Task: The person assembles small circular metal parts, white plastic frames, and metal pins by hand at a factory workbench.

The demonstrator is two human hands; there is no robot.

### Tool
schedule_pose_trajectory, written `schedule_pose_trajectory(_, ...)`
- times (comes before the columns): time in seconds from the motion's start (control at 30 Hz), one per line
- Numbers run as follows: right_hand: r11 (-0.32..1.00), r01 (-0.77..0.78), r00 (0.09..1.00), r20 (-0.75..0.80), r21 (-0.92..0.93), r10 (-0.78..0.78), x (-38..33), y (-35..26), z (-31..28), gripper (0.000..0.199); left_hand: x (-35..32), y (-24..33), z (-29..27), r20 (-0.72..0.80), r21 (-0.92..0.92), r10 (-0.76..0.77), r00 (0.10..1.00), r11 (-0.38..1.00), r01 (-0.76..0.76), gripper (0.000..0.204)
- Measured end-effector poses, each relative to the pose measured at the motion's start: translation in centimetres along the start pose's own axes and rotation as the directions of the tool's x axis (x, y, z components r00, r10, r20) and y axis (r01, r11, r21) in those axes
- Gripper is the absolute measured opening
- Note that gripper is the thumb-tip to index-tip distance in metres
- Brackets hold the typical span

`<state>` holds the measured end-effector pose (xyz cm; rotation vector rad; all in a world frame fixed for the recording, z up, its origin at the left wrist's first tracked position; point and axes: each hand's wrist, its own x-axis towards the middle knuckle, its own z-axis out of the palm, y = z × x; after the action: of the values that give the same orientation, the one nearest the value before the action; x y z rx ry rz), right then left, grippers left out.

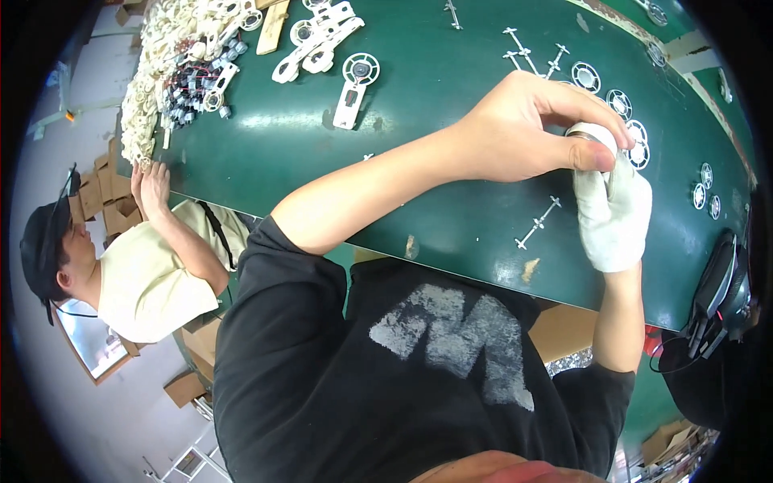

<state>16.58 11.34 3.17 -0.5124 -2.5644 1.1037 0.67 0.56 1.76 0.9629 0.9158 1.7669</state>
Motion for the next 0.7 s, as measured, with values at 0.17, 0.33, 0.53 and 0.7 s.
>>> schedule_pose_trajectory(0.17, 0.993, 0.084, 0.952, -0.29, -0.078, -0.103, 1.6, 0.2, 0.0, 0.042, 4.1, 3.0, -3.1, -0.226, 0.491, -0.017, 0.974, 0.861, 0.129, 0.037)
schedule_pose_trajectory(0.33, 1.0, -0.007, 0.937, -0.349, -0.022, -0.001, 2.8, 1.0, -0.8, 0.037, 10.6, 6.2, -10.7, -0.559, 0.365, 0.077, 0.826, 0.917, 0.162, 0.038)
schedule_pose_trajectory(0.53, 0.998, -0.055, 0.974, -0.222, -0.042, 0.044, 2.3, 1.1, -0.7, 0.035, 5.8, 10.9, -10.5, -0.401, 0.911, -0.099, 0.911, 0.065, 0.408, 0.038)
schedule_pose_trajectory(0.7, 0.993, 0.016, 0.969, -0.242, -0.116, -0.044, 1.9, 0.7, -0.6, 0.032, -3.8, 11.8, -9.2, -0.563, 0.676, -0.014, 0.826, -0.582, 0.451, 0.051)
